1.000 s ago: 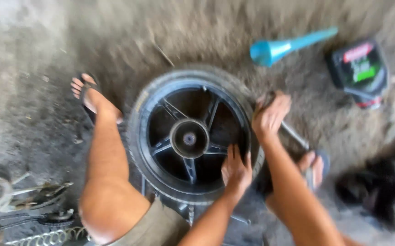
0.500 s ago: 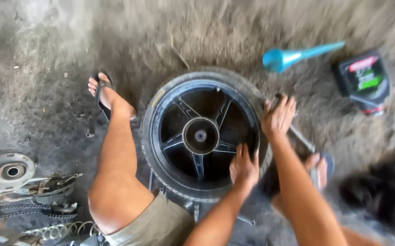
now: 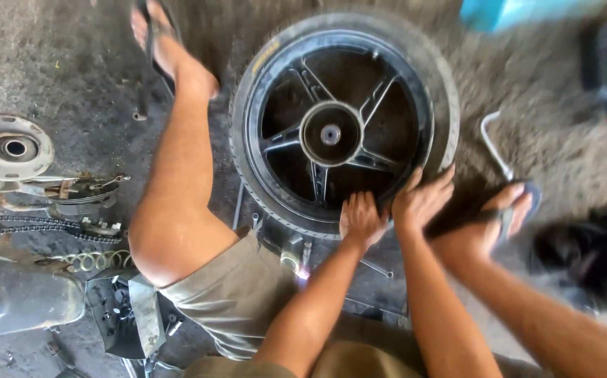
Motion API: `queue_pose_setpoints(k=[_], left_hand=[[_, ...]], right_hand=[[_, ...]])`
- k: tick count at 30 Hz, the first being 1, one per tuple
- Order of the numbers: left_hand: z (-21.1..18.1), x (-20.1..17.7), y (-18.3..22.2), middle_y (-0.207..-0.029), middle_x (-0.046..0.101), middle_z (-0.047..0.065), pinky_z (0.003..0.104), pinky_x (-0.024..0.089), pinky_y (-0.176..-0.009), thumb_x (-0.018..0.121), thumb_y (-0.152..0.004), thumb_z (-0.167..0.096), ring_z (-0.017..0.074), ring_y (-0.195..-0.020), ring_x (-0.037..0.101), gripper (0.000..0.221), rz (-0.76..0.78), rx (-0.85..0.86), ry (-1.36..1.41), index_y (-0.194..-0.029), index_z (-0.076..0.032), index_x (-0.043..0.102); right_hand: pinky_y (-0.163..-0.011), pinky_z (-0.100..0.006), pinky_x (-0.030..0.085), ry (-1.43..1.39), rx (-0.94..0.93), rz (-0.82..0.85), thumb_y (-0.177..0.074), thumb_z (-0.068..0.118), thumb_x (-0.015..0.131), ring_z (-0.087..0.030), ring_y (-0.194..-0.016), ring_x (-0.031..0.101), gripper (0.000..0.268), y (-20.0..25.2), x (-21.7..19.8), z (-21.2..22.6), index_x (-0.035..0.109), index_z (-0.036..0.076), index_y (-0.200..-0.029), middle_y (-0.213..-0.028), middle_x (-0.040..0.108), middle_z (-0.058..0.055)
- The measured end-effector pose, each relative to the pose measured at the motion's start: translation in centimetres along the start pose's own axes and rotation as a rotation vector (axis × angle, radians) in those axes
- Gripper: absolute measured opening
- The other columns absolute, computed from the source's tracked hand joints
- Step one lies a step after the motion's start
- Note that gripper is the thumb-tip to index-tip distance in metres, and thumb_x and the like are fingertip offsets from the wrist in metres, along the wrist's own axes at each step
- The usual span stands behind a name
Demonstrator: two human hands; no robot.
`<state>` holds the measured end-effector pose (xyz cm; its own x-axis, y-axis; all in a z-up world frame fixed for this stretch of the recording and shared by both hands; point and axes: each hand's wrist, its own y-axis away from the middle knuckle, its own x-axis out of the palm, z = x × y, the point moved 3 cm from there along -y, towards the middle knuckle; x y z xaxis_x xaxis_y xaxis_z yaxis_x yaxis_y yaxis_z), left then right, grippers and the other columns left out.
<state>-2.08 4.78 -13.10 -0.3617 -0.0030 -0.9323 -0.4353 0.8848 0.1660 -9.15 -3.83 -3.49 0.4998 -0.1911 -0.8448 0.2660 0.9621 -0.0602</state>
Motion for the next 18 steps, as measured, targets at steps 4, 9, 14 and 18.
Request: queue_pose_setpoints(k=[4, 9, 14, 18], left_hand=[[0.8, 3.0, 0.6, -0.107, 0.056, 0.012, 0.047, 0.035, -0.09, 0.049, -0.072, -0.051, 0.0296, -0.109, 0.05, 0.06, 0.013, -0.027, 0.026, -0.11, -0.005, 0.051], [1.6, 5.2, 2.2, -0.108, 0.055, 0.013, 0.046, 0.039, -0.088, 0.052, -0.071, -0.05, 0.0298, -0.106, 0.052, 0.056, -0.616, 0.162, -0.11, -0.107, -0.007, 0.058], [0.3, 0.7, 0.0, -0.105, 0.058, 0.011, 0.047, 0.043, -0.081, 0.047, -0.073, -0.054, 0.0273, -0.101, 0.056, 0.058, -0.025, 0.048, -0.048, -0.108, -0.008, 0.055], [-6.0, -7.5, -2.1, -0.123, 0.047, 0.016, 0.048, 0.034, -0.092, 0.029, -0.086, -0.053, 0.0307, -0.116, 0.044, 0.061, 0.24, -0.094, 0.101, -0.122, -0.005, 0.044]], right_hand=[[-0.095, -0.043, 0.031, -0.123, 0.067, -0.082, -0.092, 0.024, 0.053, -0.038, -0.107, 0.043, 0.048, 0.1, 1.6, -2.0, 0.031, 0.008, -0.132, -0.114, 0.042, -0.021], [-0.099, -0.043, 0.026, -0.025, 0.061, -0.167, -0.093, 0.021, 0.055, -0.037, -0.112, 0.042, 0.046, 0.6, 2.5, -3.2, 0.036, 0.005, -0.131, -0.118, 0.045, -0.023], [-0.098, -0.046, 0.029, -0.107, 0.058, -0.047, -0.094, 0.03, 0.049, -0.043, -0.112, 0.04, 0.052, -0.7, 2.4, -2.9, 0.03, -0.003, -0.13, -0.115, 0.042, -0.031], [-0.101, -0.044, 0.026, -0.076, 0.058, -0.061, -0.098, 0.039, 0.036, -0.04, -0.118, 0.038, 0.05, -7.7, 3.0, -4.6, 0.04, -0.004, -0.124, -0.118, 0.043, -0.031]])
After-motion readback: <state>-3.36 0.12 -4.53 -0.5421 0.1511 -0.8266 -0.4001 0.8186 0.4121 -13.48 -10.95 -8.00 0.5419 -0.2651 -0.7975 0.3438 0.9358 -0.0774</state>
